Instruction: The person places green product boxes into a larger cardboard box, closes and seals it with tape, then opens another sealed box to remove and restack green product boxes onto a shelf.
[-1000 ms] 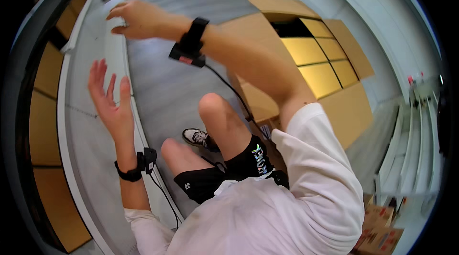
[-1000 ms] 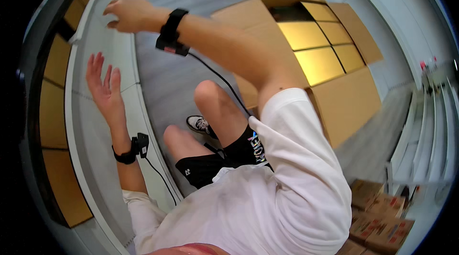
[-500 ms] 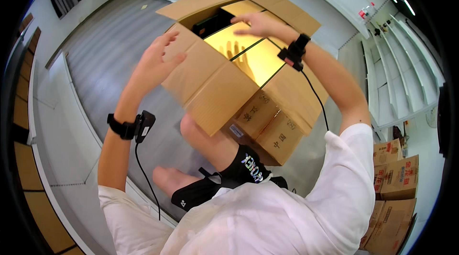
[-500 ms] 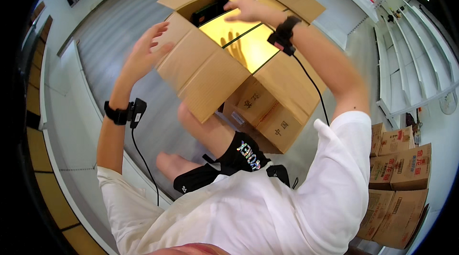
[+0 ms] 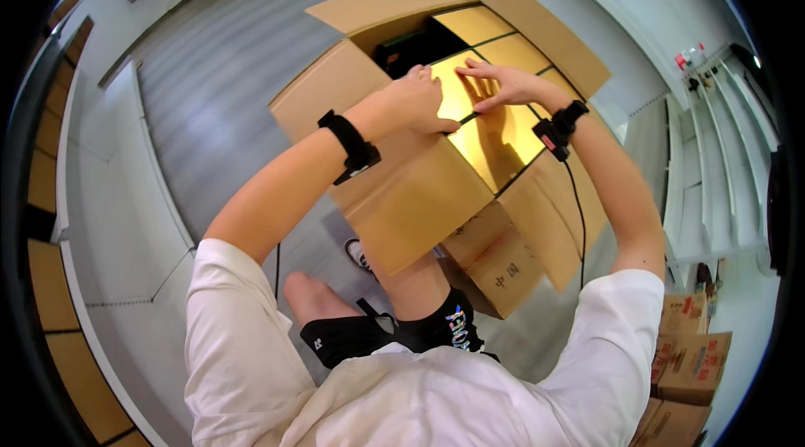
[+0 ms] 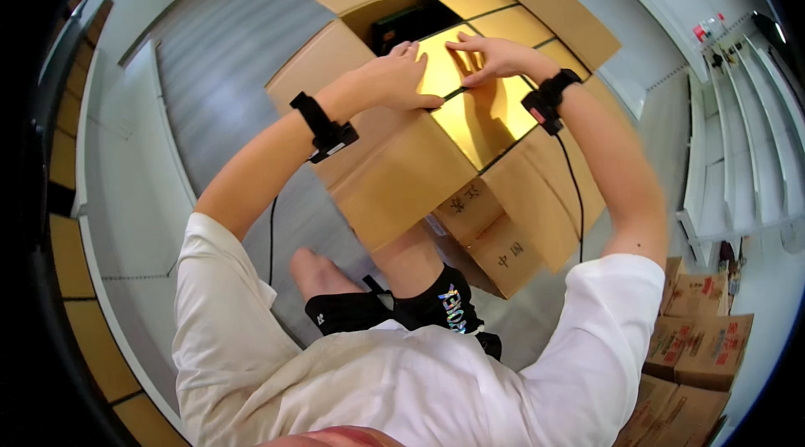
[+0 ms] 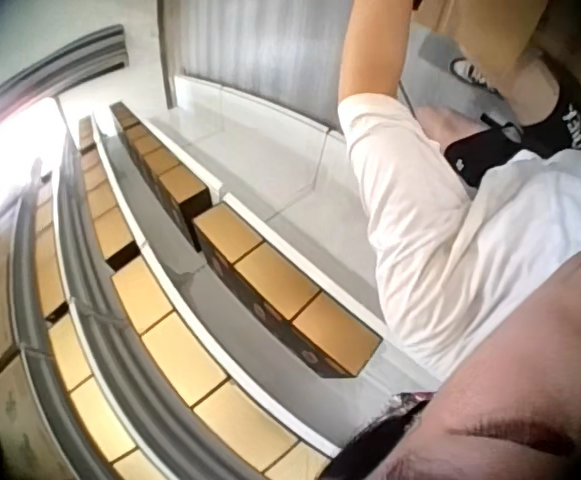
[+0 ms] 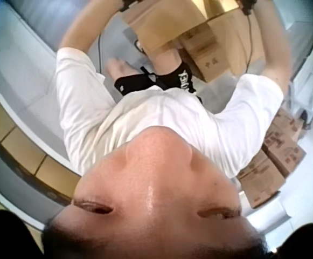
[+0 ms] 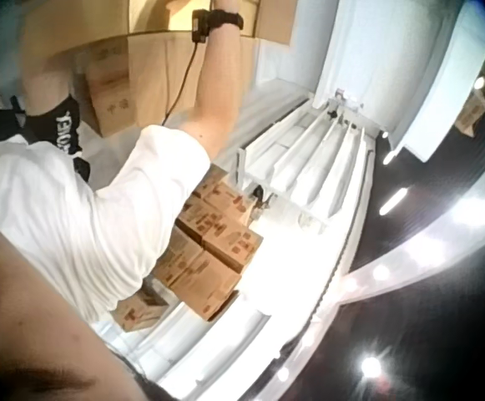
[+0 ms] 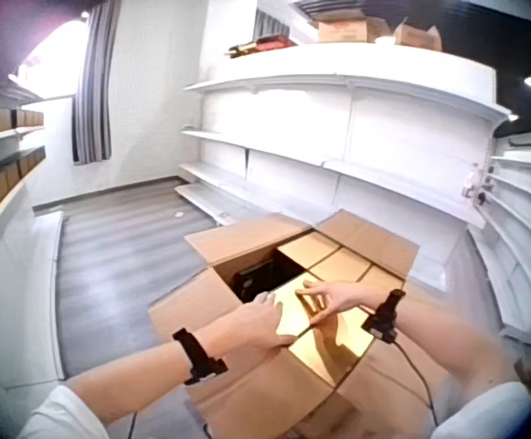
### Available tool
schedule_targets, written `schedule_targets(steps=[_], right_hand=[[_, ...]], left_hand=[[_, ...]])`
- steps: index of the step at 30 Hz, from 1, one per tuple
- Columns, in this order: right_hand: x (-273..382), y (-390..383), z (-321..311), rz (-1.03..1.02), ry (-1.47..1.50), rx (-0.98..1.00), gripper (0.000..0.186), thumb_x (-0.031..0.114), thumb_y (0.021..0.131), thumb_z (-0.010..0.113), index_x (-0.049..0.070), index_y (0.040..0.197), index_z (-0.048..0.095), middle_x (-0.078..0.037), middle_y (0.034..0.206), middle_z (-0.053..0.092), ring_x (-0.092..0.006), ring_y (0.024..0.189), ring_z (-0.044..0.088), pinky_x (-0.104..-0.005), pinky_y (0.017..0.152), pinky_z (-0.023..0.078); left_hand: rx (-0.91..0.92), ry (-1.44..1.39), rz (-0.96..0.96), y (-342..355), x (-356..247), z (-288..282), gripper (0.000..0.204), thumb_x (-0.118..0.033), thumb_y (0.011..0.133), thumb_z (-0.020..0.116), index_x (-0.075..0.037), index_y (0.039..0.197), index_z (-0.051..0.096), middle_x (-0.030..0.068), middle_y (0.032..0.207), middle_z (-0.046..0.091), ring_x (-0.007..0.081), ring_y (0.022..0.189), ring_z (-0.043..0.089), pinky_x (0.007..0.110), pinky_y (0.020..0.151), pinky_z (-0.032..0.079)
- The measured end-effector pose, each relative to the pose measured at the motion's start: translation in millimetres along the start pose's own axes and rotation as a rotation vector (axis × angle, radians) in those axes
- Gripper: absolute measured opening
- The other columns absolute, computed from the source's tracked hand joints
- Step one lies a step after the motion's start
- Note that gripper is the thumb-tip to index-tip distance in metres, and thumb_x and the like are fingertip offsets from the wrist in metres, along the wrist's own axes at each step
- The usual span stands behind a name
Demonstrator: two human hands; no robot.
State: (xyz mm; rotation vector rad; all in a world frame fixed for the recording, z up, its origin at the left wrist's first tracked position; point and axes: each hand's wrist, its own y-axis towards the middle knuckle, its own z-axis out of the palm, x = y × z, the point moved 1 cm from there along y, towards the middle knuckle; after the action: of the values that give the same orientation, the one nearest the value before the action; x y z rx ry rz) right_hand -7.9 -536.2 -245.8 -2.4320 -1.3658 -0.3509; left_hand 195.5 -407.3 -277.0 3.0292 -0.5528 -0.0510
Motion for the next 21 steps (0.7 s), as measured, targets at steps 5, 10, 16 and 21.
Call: schedule_targets(steps=[5,10,16,21], right_hand=[[1,13,-5,-0.022,-0.009,0.034,0.089,0.043,0.078,0.080,0.025,0.153,0.036,-0.018,0.163,0.015,-0.0290,0.151,0.014,-0.0391,0.117,0.021],[13,25,-10,-0.053,0.049,0.051,0.093,0.031,0.075,0.083,0.022,0.154,0.034,-0.020,0.163,0.011,-0.0294,0.151,0.012,-0.0371,0.116,0.022],[32,47,-21,-0.175,-0.080,0.096,0.120,0.013,0.054,0.086,0.021,0.156,0.025,-0.018,0.162,0.012,-0.0305,0.150,0.014,-0.0395,0.118,0.023],[54,59,-15,-0.356,-0.351,0.095,0.133,0.020,0.044,0.089,0.015,0.157,0.018,-0.019,0.160,0.017,-0.0387,0.146,0.020,-0.0463,0.117,0.027]], left_hand=[[0.042,0.051,-0.050,-2,-5,-15,0.109,-0.070,0.077,0.061,0.020,0.135,0.040,0.0406,0.144,0.034,0.0500,0.137,0.034,0.048,0.106,0.042],[-0.004,0.016,-0.107,-6,8,-19,0.100,-0.059,0.071,0.071,0.020,0.128,0.046,0.0400,0.142,0.039,0.0510,0.129,0.043,0.047,0.104,0.044],[-0.084,0.007,-0.247,-34,14,-32,0.086,-0.058,0.064,0.073,0.005,0.121,0.055,0.0342,0.120,0.056,0.0459,0.114,0.054,0.049,0.102,0.041],[-0.194,0.033,-0.286,-46,10,-21,0.104,-0.060,0.059,0.075,-0.003,0.139,0.045,0.0296,0.113,0.056,0.0426,0.112,0.051,0.047,0.101,0.037]])
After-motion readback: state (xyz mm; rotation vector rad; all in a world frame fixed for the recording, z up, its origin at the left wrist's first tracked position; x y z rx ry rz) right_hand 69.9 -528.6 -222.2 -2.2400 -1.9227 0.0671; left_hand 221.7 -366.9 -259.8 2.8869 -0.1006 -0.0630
